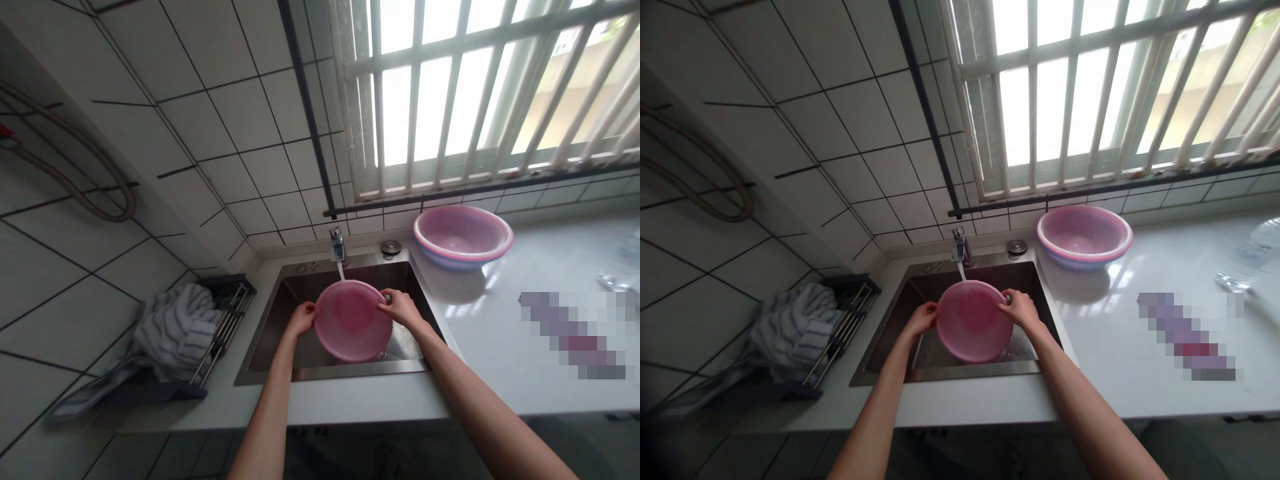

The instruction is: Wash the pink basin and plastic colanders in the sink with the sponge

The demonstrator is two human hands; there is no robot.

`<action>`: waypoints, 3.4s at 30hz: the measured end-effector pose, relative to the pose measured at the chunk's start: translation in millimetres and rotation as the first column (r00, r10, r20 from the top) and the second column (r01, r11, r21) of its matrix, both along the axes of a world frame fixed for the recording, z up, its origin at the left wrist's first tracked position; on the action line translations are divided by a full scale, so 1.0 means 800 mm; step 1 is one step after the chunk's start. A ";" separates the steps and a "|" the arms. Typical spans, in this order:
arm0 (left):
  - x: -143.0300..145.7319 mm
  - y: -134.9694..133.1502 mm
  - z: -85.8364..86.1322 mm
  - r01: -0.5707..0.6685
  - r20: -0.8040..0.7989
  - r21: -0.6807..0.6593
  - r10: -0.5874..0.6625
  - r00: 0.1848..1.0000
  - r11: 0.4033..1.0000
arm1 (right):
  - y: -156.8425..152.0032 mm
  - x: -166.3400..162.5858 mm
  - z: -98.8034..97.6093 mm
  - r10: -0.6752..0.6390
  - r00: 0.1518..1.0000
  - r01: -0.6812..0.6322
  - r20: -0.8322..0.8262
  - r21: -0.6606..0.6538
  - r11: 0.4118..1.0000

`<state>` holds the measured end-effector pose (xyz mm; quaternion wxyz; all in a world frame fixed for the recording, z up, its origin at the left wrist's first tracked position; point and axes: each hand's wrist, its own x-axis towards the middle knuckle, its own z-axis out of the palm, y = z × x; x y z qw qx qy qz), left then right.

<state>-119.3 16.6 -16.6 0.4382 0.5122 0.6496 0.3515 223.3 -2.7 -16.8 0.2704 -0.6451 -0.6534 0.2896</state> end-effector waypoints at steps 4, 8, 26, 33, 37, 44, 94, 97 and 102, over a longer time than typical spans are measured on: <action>-0.018 -0.002 0.023 -0.020 -0.088 0.006 0.020 0.996 1.000 | -0.004 0.001 -0.005 0.096 0.995 -0.095 0.014 -0.057 0.994; -0.021 -0.009 0.044 -0.072 -0.021 -0.032 0.071 0.997 0.997 | -0.004 -0.002 -0.007 0.133 0.990 -0.135 -0.053 -0.029 0.990; 0.011 -0.016 0.062 0.140 -0.458 0.188 -0.040 0.888 0.972 | -0.005 -0.006 0.006 0.089 0.993 -0.090 0.075 0.015 0.996; 0.020 -0.010 0.066 0.065 -0.568 0.150 0.032 0.822 0.987 | 0.003 -0.004 -0.005 -0.054 0.997 0.061 -0.063 0.102 0.993; 0.007 -0.009 0.044 0.029 -0.402 0.203 0.057 0.914 0.979 | 0.001 0.000 -0.010 -0.015 0.999 0.015 0.035 -0.004 1.000; 0.026 -0.027 0.022 0.003 -0.309 0.189 0.057 0.950 0.982 | 0.002 0.003 0.003 -0.081 0.987 0.081 0.138 0.000 0.997; 0.057 0.013 0.061 0.199 -0.465 0.303 -0.038 0.885 0.932 | 0.015 0.004 -0.002 -0.119 0.993 0.118 0.023 0.007 0.993; 0.042 0.004 0.027 0.142 -0.381 0.029 -0.121 0.917 0.989 | 0.020 0.006 -0.007 -0.149 0.983 0.156 -0.111 0.064 0.986; 0.068 -0.015 0.018 0.074 -0.268 -0.040 -0.082 0.960 0.996 | 0.019 0.006 0.001 -0.143 0.976 0.176 -0.164 0.209 0.962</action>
